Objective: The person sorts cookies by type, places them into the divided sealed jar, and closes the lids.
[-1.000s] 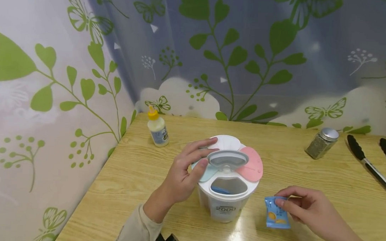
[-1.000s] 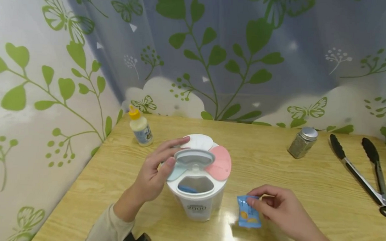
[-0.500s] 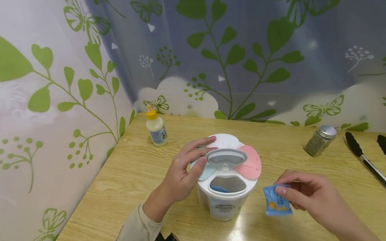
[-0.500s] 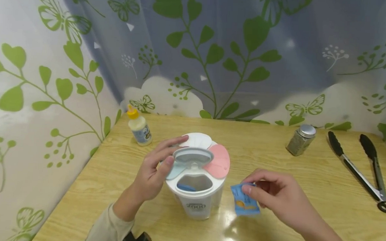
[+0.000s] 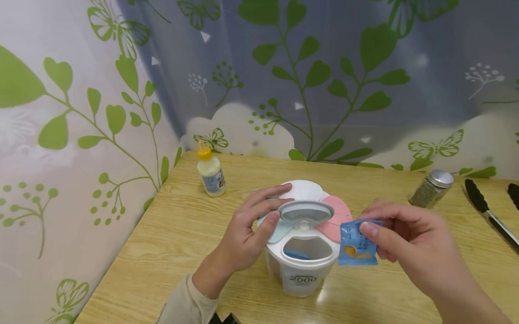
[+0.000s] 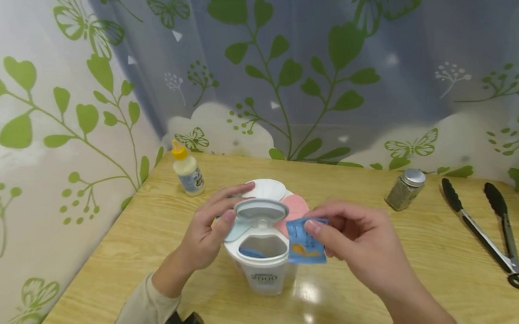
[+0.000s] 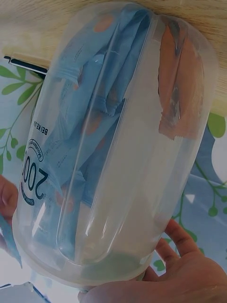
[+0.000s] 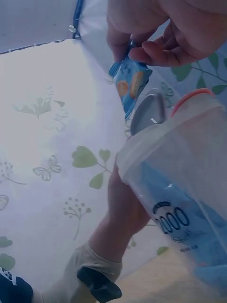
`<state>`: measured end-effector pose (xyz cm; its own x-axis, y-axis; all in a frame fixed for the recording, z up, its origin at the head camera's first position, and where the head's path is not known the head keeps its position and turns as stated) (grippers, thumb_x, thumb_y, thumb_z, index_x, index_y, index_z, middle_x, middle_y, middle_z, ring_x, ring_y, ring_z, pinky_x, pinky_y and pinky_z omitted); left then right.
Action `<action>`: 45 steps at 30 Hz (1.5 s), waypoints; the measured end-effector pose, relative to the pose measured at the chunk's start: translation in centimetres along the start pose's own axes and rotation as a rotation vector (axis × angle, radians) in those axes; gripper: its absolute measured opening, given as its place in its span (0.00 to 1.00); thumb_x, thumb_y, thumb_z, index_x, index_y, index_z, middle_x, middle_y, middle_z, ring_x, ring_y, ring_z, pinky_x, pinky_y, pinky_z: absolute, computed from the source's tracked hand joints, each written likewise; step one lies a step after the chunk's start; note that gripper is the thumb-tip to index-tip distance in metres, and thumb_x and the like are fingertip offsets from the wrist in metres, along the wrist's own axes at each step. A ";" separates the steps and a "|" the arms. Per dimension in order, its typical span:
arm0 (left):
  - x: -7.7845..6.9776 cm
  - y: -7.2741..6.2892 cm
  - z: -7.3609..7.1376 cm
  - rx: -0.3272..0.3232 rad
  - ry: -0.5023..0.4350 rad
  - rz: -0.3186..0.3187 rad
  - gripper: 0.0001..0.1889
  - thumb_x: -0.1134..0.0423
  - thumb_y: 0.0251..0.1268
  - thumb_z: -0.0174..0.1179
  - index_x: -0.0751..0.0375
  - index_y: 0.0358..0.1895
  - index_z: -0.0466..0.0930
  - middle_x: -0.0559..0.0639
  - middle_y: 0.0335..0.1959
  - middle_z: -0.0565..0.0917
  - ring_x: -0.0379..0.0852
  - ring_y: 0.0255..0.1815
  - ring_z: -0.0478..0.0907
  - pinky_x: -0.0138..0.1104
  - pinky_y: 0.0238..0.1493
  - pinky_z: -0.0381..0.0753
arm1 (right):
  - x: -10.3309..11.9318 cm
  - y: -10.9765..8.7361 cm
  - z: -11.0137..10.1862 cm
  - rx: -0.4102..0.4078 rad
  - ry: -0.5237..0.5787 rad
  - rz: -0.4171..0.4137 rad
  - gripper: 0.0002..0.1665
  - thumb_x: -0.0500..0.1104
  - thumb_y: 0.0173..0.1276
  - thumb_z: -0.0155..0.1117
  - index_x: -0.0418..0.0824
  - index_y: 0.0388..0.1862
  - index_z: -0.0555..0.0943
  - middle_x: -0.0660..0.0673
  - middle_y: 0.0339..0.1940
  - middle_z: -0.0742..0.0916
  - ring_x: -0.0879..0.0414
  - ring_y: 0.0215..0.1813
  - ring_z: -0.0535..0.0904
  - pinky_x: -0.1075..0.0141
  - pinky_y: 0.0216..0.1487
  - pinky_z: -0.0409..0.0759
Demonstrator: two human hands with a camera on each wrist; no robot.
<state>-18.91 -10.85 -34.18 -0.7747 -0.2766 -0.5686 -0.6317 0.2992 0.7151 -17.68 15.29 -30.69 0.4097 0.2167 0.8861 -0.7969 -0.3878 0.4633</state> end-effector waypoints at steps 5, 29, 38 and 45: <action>-0.1 0.1 0.1 0.006 -0.008 0.001 0.19 0.57 0.79 0.45 0.63 0.57 0.82 0.58 0.67 0.77 0.53 0.69 0.72 0.45 0.69 0.73 | 1.0 0.9 1.5 -0.072 0.021 -0.070 0.19 0.15 0.62 0.55 0.29 0.43 0.85 0.45 0.42 0.86 0.55 0.23 0.73 0.64 0.20 0.71; -0.1 0.0 0.0 0.004 0.010 0.000 0.19 0.56 0.79 0.45 0.62 0.57 0.82 0.57 0.67 0.77 0.52 0.68 0.73 0.44 0.68 0.73 | 1.2 1.1 3.9 0.008 -0.206 -0.096 0.15 0.17 0.57 0.64 0.29 0.41 0.84 0.46 0.39 0.89 0.56 0.35 0.87 0.67 0.30 0.85; -0.1 -0.1 0.0 0.008 0.009 -0.012 0.19 0.56 0.79 0.45 0.62 0.57 0.82 0.57 0.68 0.77 0.52 0.69 0.72 0.45 0.69 0.73 | 0.9 1.3 3.7 -0.067 -0.232 -0.063 0.20 0.19 0.59 0.65 0.28 0.50 0.81 0.48 0.36 0.89 0.59 0.28 0.84 0.69 0.25 0.81; -0.1 -0.1 0.1 0.019 0.021 -0.041 0.21 0.55 0.81 0.42 0.60 0.57 0.82 0.55 0.68 0.77 0.51 0.70 0.72 0.45 0.69 0.72 | 0.4 1.7 3.4 0.016 -0.258 0.017 0.22 0.25 0.70 0.57 0.33 0.62 0.78 0.48 0.37 0.89 0.57 0.21 0.80 0.64 0.18 0.74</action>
<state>-18.81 -10.78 -34.24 -0.7476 -0.3083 -0.5882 -0.6634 0.3043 0.6836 -17.32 11.64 -29.49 0.4974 -0.0249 0.8672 -0.7985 -0.4038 0.4464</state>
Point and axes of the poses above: each hand's wrist, its own y-axis towards the middle knuckle, its own z-axis out of the palm, x = y × z, the point moved 4 cm from there along y, towards the middle knuckle
